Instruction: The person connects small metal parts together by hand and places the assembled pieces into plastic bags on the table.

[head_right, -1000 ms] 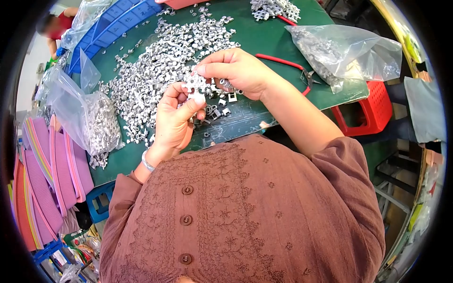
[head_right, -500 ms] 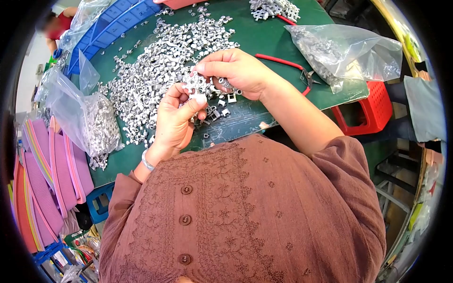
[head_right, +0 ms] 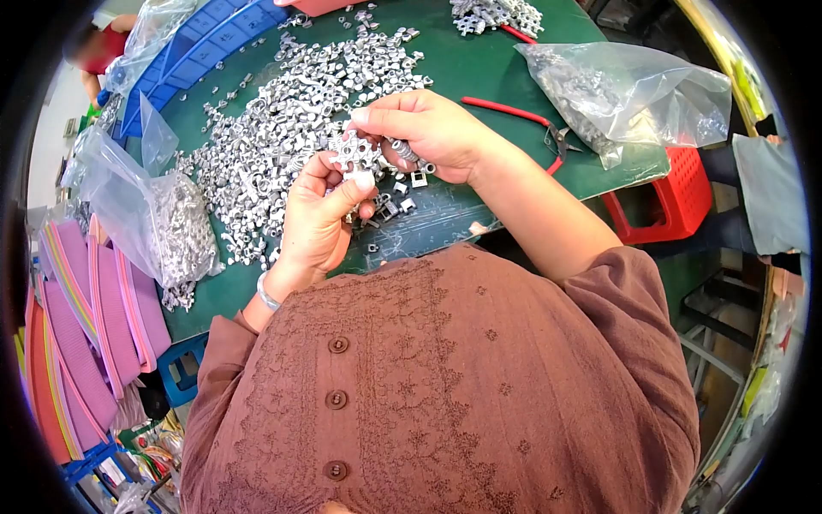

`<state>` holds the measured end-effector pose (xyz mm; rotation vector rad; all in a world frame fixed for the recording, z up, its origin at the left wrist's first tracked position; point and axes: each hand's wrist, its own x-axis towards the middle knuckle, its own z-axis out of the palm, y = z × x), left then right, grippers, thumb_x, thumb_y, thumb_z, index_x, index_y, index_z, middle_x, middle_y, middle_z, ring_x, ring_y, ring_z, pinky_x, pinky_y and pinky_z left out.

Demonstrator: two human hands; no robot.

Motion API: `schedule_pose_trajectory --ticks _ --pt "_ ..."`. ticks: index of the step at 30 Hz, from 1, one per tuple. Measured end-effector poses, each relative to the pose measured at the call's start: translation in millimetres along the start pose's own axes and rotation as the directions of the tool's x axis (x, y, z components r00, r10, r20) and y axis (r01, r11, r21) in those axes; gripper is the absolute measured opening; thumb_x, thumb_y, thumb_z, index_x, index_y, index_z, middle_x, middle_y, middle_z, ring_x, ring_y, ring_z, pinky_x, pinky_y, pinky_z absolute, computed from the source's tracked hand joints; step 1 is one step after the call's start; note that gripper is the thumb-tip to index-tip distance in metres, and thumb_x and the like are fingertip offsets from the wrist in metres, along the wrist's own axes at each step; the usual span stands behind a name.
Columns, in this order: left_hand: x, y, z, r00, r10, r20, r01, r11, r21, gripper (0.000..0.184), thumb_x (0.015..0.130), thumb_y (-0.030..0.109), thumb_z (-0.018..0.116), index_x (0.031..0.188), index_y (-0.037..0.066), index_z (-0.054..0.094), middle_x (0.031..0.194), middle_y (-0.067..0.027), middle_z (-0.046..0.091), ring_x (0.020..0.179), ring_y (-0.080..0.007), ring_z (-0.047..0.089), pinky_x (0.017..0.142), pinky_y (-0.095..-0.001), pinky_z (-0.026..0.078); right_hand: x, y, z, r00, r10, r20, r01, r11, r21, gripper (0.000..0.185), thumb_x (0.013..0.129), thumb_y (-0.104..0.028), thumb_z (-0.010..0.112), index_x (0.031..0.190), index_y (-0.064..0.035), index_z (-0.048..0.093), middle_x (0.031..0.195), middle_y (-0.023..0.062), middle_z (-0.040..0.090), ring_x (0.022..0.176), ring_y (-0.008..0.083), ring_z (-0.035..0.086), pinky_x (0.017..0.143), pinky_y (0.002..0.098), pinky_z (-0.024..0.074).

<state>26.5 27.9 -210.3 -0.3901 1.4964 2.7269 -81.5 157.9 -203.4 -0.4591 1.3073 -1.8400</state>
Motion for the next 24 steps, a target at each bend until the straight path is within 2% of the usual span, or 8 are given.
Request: schedule_pose_trajectory --ticks 9,10,11,13,16,19,22,24 --pt "-1 0 -3 1.000 0.010 -0.009 -0.010 1.000 0.000 0.024 0.070 -0.002 0.065 0.080 0.006 0.045 0.077 -0.0043 0.053 0.064 -0.0095 0.054 0.049 -0.0199 0.045 1 0 4 0.998 0.018 0.063 -0.020 0.999 0.040 0.023 0.082 -0.025 0.055 0.085 -0.0030 0.060 0.068 0.0004 0.057 0.047 0.0035 0.043 0.040 0.0169 0.0321" --pt "-2 0 -3 1.000 0.013 -0.015 -0.013 1.000 0.023 0.023 0.070 -0.002 0.065 0.080 0.006 0.046 0.077 -0.0045 0.054 0.066 -0.0101 0.055 0.048 -0.0206 0.045 -1 -4 10 0.999 0.036 0.039 -0.035 0.999 -0.017 0.019 0.080 -0.023 0.058 0.084 -0.0039 0.059 0.069 -0.0009 0.056 0.051 0.0027 0.044 0.041 0.0161 0.0313" --pt "-3 2 -1 0.997 -0.058 -0.059 0.060 0.998 0.020 0.022 0.070 -0.002 0.064 0.081 0.005 0.047 0.077 -0.0045 0.054 0.066 -0.0107 0.055 0.048 -0.0209 0.045 -2 -5 12 0.999 0.035 0.039 -0.031 0.994 -0.106 0.017 0.078 -0.021 0.059 0.082 -0.0043 0.058 0.068 -0.0018 0.054 0.052 0.0028 0.044 0.041 0.0162 0.0309" --pt "-6 7 -3 0.997 -0.065 -0.052 0.066 0.998 0.014 0.022 0.070 -0.002 0.064 0.084 0.004 0.048 0.078 -0.0046 0.053 0.067 -0.0116 0.055 0.049 -0.0214 0.046 4 -5 17 0.999 0.016 0.049 -0.006 0.982 -0.188 0.013 0.075 -0.016 0.062 0.079 -0.0052 0.055 0.066 -0.0033 0.052 0.052 0.0030 0.044 0.042 0.0164 0.0304" --pt "-10 9 -17 1.000 -0.021 -0.013 0.019 0.997 -0.074 0.029 0.073 0.001 0.062 0.096 0.006 0.046 0.083 -0.0043 0.053 0.072 -0.0135 0.055 0.055 -0.0238 0.045 17 -16 22 0.992 0.076 0.099 -0.064 0.991 -0.122 0.010 0.073 -0.011 0.062 0.074 -0.0067 0.053 0.066 -0.0031 0.051 0.051 0.0033 0.043 0.043 0.0175 0.0312" --pt "-19 19 -33 1.000 -0.023 -0.007 0.021 0.981 -0.192 0.025 0.078 0.002 0.054 0.101 0.006 0.047 0.088 -0.0034 0.053 0.080 -0.0147 0.055 0.065 -0.0278 0.045 45 -49 50 0.997 0.024 0.074 -0.008 0.978 -0.207 0.007 0.073 -0.008 0.058 0.074 -0.0072 0.052 0.066 -0.0027 0.051 0.050 0.0040 0.044 0.042 0.0177 0.0321" --pt "-31 26 -47 1.000 -0.027 0.006 0.028 0.971 -0.237 0.023 0.079 0.000 0.049 0.101 0.005 0.049 0.093 -0.0040 0.053 0.086 -0.0149 0.053 0.071 -0.0290 0.044 86 -96 98 0.971 -0.069 0.230 0.143 0.936 -0.321 0.008 0.071 -0.010 0.059 0.073 -0.0064 0.052 0.064 -0.0014 0.050 0.051 0.0062 0.044 0.042 0.0204 0.0349" --pt "-40 29 -57 1.000 -0.002 0.009 0.004 0.970 -0.244 0.022 0.079 0.001 0.048 0.101 0.005 0.049 0.092 -0.0041 0.053 0.086 -0.0151 0.053 0.071 -0.0295 0.044 116 -123 145 0.953 -0.135 0.271 0.222 0.920 -0.322 0.010 0.069 -0.009 0.059 0.073 -0.0047 0.051 0.063 0.0008 0.050 0.050 0.0085 0.045 0.042 0.0230 0.0359"
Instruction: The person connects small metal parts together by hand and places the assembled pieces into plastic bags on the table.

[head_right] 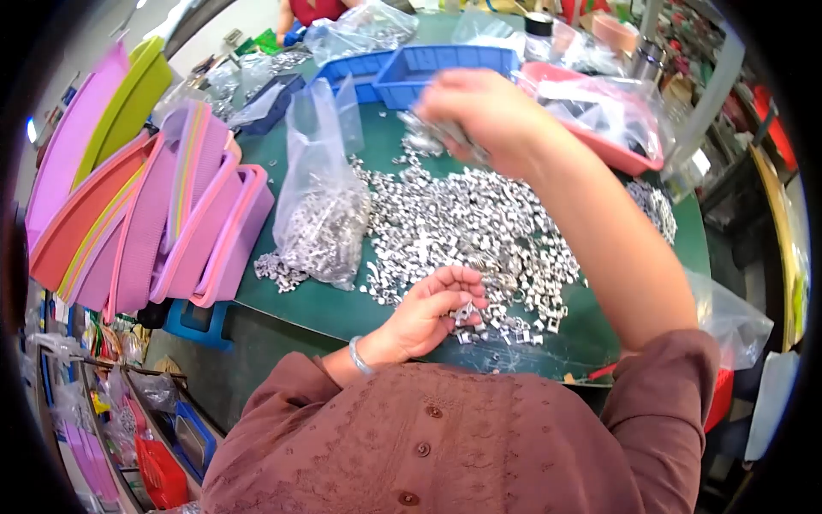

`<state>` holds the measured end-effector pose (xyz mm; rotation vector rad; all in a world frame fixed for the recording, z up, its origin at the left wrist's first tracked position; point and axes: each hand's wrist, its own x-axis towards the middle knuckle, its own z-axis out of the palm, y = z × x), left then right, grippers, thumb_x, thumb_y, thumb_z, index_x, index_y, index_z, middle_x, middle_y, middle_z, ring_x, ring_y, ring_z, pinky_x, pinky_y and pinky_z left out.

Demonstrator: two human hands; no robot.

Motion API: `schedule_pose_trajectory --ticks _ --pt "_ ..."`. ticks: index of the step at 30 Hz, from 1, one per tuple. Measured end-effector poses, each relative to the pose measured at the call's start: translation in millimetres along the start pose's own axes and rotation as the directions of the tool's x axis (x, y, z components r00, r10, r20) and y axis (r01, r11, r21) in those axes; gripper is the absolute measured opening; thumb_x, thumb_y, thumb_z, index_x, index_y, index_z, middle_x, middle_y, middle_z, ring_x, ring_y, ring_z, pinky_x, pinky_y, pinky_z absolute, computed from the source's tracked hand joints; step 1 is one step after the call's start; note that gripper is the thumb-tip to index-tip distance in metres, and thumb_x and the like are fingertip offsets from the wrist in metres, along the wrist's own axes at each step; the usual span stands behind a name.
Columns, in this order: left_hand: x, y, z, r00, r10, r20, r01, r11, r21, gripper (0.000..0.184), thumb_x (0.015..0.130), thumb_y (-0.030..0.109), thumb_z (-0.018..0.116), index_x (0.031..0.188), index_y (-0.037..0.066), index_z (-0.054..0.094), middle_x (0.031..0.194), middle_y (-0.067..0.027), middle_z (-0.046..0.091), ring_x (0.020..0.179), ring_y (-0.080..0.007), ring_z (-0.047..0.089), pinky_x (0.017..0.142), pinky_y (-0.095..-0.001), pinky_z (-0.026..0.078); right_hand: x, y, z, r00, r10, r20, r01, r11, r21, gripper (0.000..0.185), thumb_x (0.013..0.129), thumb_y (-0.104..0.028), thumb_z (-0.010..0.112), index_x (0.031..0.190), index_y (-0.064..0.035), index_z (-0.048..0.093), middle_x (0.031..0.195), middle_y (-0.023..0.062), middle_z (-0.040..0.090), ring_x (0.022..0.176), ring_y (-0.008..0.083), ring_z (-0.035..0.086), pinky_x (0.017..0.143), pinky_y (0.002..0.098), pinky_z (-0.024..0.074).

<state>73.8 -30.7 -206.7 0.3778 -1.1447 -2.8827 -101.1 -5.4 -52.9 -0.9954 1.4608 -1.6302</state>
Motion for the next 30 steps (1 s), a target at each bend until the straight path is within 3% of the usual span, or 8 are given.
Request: schedule_pose_trajectory --ticks 4,9,12,16,18,21,26,30 --pt "-16 11 -16 0.999 0.052 -0.008 -0.052 0.999 0.000 0.018 0.081 0.005 0.048 0.099 0.005 0.050 0.092 -0.0042 0.054 0.086 -0.0151 0.053 0.070 -0.0295 0.044 85 -39 70 0.994 -0.085 0.070 0.093 0.988 -0.123 0.008 0.073 -0.011 0.056 0.073 -0.0040 0.051 0.060 0.0035 0.049 0.047 0.0090 0.044 0.037 0.0228 0.0320" --pt "-31 24 -31 0.992 0.115 -0.060 -0.115 0.993 0.001 0.015 0.082 0.005 0.046 0.097 0.005 0.051 0.090 -0.0048 0.055 0.084 -0.0151 0.054 0.069 -0.0283 0.045 165 -26 124 0.989 0.075 -0.126 -0.121 0.903 -0.411 0.008 0.068 -0.006 0.055 0.067 0.0013 0.053 0.057 0.0101 0.049 0.044 0.0159 0.044 0.035 0.0288 0.0314" --pt "-40 28 -37 0.987 0.127 -0.098 -0.128 0.992 -0.008 0.015 0.082 0.004 0.046 0.096 0.004 0.052 0.090 -0.0054 0.055 0.084 -0.0156 0.054 0.069 -0.0285 0.045 193 -5 114 0.992 0.054 0.116 0.090 0.348 -0.933 0.018 0.064 -0.008 0.050 0.073 0.0060 0.059 0.068 0.0200 0.057 0.055 0.0273 0.055 0.048 0.0364 0.0442" --pt "-44 28 -43 0.988 0.123 -0.089 -0.125 0.992 -0.017 0.015 0.083 0.004 0.045 0.096 0.005 0.051 0.090 -0.0054 0.055 0.085 -0.0156 0.054 0.069 -0.0290 0.046 180 0 121 0.930 0.269 0.250 0.277 -0.066 -0.959 0.025 0.063 -0.012 0.051 0.077 0.0066 0.061 0.077 0.0230 0.059 0.063 0.0301 0.059 0.057 0.0349 0.0475" --pt "-46 29 -43 0.991 0.104 -0.089 -0.107 0.994 -0.026 0.014 0.083 0.006 0.045 0.096 0.005 0.051 0.089 -0.0048 0.055 0.085 -0.0150 0.054 0.069 -0.0296 0.046 170 0 128 0.936 0.245 0.252 0.255 0.018 -0.967 0.025 0.066 -0.015 0.053 0.078 0.0059 0.060 0.076 0.0204 0.059 0.063 0.0281 0.059 0.056 0.0355 0.0472" --pt "-43 31 -41 0.995 0.075 -0.071 -0.078 0.996 -0.051 0.014 0.084 0.007 0.045 0.096 0.005 0.051 0.089 -0.0046 0.054 0.085 -0.0151 0.053 0.071 -0.0310 0.046 158 -9 140 0.957 0.183 0.225 0.146 0.365 -0.919 0.028 0.072 -0.022 0.058 0.083 0.0036 0.059 0.077 0.0151 0.058 0.066 0.0243 0.059 0.054 0.0362 0.0465" --pt "-38 27 -33 0.998 0.056 -0.006 -0.056 0.993 -0.101 0.021 0.085 0.013 0.041 0.101 0.003 0.047 0.096 -0.0090 0.052 0.092 -0.0205 0.051 0.078 -0.0353 0.045 148 -13 141 0.971 0.126 0.203 0.097 0.569 -0.816 0.056 0.073 -0.038 0.062 0.114 -0.0022 0.048 0.117 0.0143 0.048 0.101 0.0267 0.051 0.082 0.0364 0.0422" --pt "-32 31 -24 0.996 0.070 0.048 -0.061 0.982 -0.176 0.035 0.085 0.025 0.040 0.109 0.001 0.045 0.104 -0.0136 0.050 0.100 -0.0264 0.049 0.085 -0.0403 0.042 91 -13 105 0.985 -0.043 0.166 0.159 0.587 -0.794 0.032 0.078 -0.024 0.058 0.099 -0.0011 0.056 0.092 0.0058 0.054 0.078 0.0164 0.051 0.069 0.0278 0.0396"
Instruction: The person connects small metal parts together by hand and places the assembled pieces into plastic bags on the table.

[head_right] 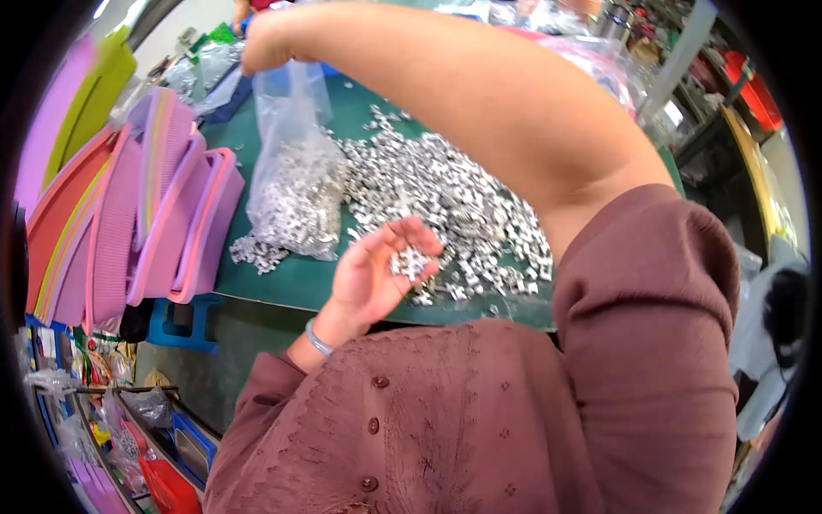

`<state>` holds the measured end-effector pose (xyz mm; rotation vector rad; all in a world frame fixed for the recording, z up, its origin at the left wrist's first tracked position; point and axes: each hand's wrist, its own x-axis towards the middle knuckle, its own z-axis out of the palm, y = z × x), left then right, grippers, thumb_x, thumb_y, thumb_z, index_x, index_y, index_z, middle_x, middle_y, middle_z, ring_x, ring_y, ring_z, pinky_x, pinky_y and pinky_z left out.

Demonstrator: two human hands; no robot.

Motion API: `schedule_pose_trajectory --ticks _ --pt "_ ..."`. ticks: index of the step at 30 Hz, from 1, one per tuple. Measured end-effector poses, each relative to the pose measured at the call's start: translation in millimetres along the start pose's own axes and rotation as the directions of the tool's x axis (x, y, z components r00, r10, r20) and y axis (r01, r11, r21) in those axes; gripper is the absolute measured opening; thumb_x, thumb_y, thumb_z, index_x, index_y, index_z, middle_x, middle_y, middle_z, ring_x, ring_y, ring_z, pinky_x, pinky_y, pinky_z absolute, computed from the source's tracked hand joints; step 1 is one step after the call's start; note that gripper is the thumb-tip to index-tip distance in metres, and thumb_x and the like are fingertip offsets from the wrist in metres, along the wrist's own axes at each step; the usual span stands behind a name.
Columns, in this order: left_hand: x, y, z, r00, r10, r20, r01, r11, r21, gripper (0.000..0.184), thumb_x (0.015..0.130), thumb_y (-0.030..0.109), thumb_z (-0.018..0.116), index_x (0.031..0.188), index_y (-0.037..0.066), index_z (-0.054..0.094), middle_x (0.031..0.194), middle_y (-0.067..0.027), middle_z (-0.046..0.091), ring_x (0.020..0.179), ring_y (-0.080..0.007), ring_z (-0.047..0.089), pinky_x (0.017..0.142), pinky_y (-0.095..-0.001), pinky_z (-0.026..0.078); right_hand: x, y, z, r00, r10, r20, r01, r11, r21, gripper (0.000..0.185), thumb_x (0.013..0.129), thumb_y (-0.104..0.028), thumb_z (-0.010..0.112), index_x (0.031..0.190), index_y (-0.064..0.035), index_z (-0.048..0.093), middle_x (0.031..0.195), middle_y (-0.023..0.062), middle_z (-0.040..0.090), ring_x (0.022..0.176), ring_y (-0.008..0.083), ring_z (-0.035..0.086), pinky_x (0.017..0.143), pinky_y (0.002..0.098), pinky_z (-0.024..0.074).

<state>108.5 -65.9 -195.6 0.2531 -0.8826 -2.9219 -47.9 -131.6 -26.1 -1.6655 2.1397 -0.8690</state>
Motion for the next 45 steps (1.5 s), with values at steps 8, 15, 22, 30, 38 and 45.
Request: schedule_pose_trajectory --ticks 8,15,22,30,38,45 --pt "28 -9 24 0.972 -0.066 0.226 0.106 0.979 -0.174 0.065 0.084 0.055 0.030 0.126 0.005 0.032 0.121 -0.0235 0.039 0.110 -0.0361 0.041 0.090 -0.0474 0.037 -169 79 -25 0.951 -0.292 0.099 0.295 0.955 -0.019 0.019 0.075 -0.006 0.053 0.092 0.0005 0.058 0.087 0.0117 0.058 0.081 0.0225 0.056 0.073 0.0314 0.0440" --pt "61 -34 59 0.990 -0.019 0.140 0.008 0.997 0.081 0.047 0.082 0.005 0.036 0.128 0.010 0.026 0.124 -0.0214 0.036 0.111 -0.0345 0.041 0.089 -0.0454 0.041 -274 118 12 0.903 0.064 -0.426 0.012 0.985 0.173 0.024 0.068 -0.009 0.061 0.091 -0.0052 0.057 0.089 0.0072 0.052 0.080 0.0201 0.050 0.063 0.0296 0.0425" --pt "78 -68 82 0.964 0.194 0.184 -0.222 0.964 0.145 0.065 0.073 -0.005 0.031 0.133 0.015 0.015 0.129 -0.0198 0.031 0.122 -0.0305 0.029 0.095 -0.0410 0.031 -294 145 27 0.897 0.422 -0.131 -0.123 0.522 0.844 0.016 0.082 -0.016 0.054 0.084 -0.0009 0.060 0.067 -0.0021 0.053 0.059 0.0036 0.045 0.053 0.0184 0.0373" --pt "83 -77 71 0.991 0.025 0.134 -0.064 0.953 0.296 0.046 0.084 0.007 0.038 0.129 0.009 0.027 0.125 -0.0149 0.036 0.112 -0.0236 0.040 0.090 -0.0387 0.037 -291 173 21 0.890 0.426 -0.165 -0.057 0.461 0.885 0.014 0.079 -0.015 0.056 0.076 -0.0027 0.060 0.062 -0.0023 0.054 0.053 0.0038 0.046 0.048 0.0170 0.0371" --pt "79 -76 59 0.995 -0.099 -0.032 0.103 0.890 0.444 0.012 0.084 0.009 0.049 0.095 0.003 0.050 0.079 -0.0111 0.060 0.062 -0.0161 0.059 0.055 -0.0268 0.049 -293 184 13 0.912 0.400 -0.091 -0.123 0.479 0.869 0.014 0.081 -0.015 0.055 0.081 -0.0013 0.058 0.066 -0.0023 0.052 0.057 0.0052 0.045 0.052 0.0186 0.0379" --pt "79 -79 59 0.994 -0.108 -0.005 0.100 0.905 0.413 0.010 0.085 0.007 0.048 0.095 0.004 0.049 0.086 -0.0171 0.060 0.071 -0.0219 0.062 0.063 -0.0311 0.052 -294 183 11 0.917 0.388 -0.095 -0.119 0.493 0.862 0.015 0.083 -0.015 0.053 0.084 -0.0013 0.058 0.068 -0.0025 0.053 0.058 0.0046 0.046 0.053 0.0178 0.0384"
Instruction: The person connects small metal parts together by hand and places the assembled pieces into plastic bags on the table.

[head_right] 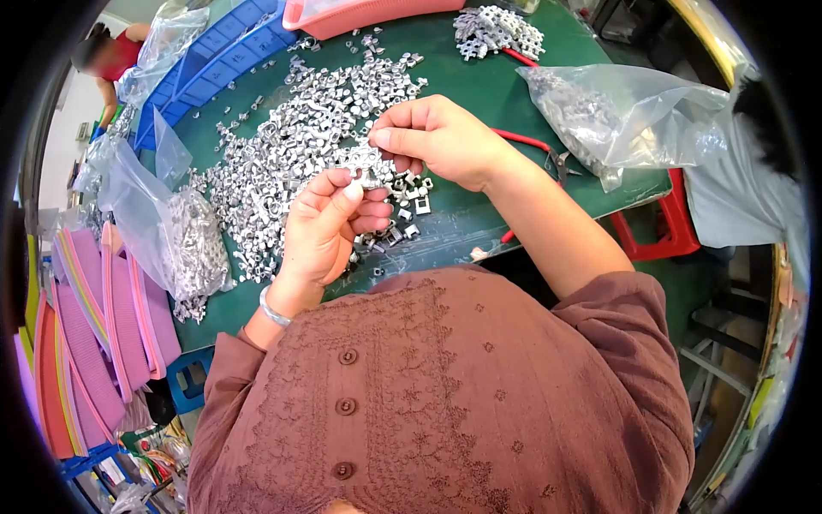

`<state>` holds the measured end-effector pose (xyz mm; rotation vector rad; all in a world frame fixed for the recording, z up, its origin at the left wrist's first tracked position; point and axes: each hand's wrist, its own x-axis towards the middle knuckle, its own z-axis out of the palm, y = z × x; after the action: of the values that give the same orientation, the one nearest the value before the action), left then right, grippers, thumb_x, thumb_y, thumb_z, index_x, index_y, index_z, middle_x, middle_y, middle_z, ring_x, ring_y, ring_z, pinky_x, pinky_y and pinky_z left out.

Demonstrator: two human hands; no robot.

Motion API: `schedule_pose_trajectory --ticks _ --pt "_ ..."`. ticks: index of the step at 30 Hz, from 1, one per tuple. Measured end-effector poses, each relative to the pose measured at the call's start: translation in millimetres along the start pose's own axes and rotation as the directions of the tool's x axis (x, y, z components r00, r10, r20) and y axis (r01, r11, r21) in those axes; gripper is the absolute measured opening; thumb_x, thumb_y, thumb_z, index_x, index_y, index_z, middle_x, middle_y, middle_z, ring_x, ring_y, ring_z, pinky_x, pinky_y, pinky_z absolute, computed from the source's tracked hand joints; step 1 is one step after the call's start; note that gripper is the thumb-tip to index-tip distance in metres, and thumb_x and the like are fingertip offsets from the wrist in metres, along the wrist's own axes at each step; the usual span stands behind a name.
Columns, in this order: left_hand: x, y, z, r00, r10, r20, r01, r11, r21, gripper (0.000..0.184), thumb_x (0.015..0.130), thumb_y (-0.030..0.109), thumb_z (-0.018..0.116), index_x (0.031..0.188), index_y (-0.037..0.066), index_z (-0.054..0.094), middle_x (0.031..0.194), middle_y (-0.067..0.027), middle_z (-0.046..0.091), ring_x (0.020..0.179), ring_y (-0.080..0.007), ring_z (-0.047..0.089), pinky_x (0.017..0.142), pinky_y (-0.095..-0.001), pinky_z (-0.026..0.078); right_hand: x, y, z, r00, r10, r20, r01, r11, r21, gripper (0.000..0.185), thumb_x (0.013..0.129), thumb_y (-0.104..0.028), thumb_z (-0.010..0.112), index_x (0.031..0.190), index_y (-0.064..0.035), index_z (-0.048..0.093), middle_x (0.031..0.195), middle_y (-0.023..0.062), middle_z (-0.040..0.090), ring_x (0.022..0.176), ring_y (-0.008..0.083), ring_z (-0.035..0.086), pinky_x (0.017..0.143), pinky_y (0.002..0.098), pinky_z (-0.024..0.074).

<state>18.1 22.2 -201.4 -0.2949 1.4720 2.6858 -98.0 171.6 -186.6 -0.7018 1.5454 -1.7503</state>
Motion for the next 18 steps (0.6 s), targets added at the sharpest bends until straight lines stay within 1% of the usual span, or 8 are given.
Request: schedule_pose_trajectory --ticks 6,16,18 --pt "-0.6 -0.9 -0.8 1.000 0.008 0.021 -0.008 1.000 -0.013 0.009 0.085 0.006 0.048 0.094 0.004 0.049 0.089 -0.0183 0.060 0.074 -0.0228 0.062 0.066 -0.0313 0.052 -2.3 -3.3 1.3 1.000 -0.004 0.004 0.004 1.000 -0.015 0.014 0.082 -0.014 0.053 0.086 -0.0011 0.058 0.070 -0.0023 0.054 0.058 0.0045 0.046 0.054 0.0174 0.0390" --pt "-2.5 -2.6 -1.7 0.999 0.020 0.025 -0.019 0.999 -0.038 0.009 0.084 0.002 0.048 0.093 0.003 0.049 0.090 -0.0176 0.059 0.077 -0.0227 0.062 0.068 -0.0309 0.052 -4.1 -4.9 3.8 1.000 -0.022 0.016 0.022 1.000 -0.007 0.013 0.081 -0.012 0.054 0.087 -0.0014 0.059 0.071 -0.0019 0.054 0.059 0.0045 0.048 0.054 0.0171 0.0396" --pt "-2.8 -2.4 -1.6 0.999 0.023 0.026 -0.022 0.999 -0.043 0.010 0.084 0.002 0.048 0.093 0.003 0.049 0.090 -0.0175 0.059 0.077 -0.0226 0.062 0.068 -0.0307 0.052 -4.4 -3.6 3.2 0.999 -0.039 0.025 0.040 0.999 -0.026 0.015 0.082 -0.012 0.053 0.089 -0.0006 0.059 0.072 -0.0007 0.057 0.059 0.0046 0.049 0.053 0.0174 0.0396"
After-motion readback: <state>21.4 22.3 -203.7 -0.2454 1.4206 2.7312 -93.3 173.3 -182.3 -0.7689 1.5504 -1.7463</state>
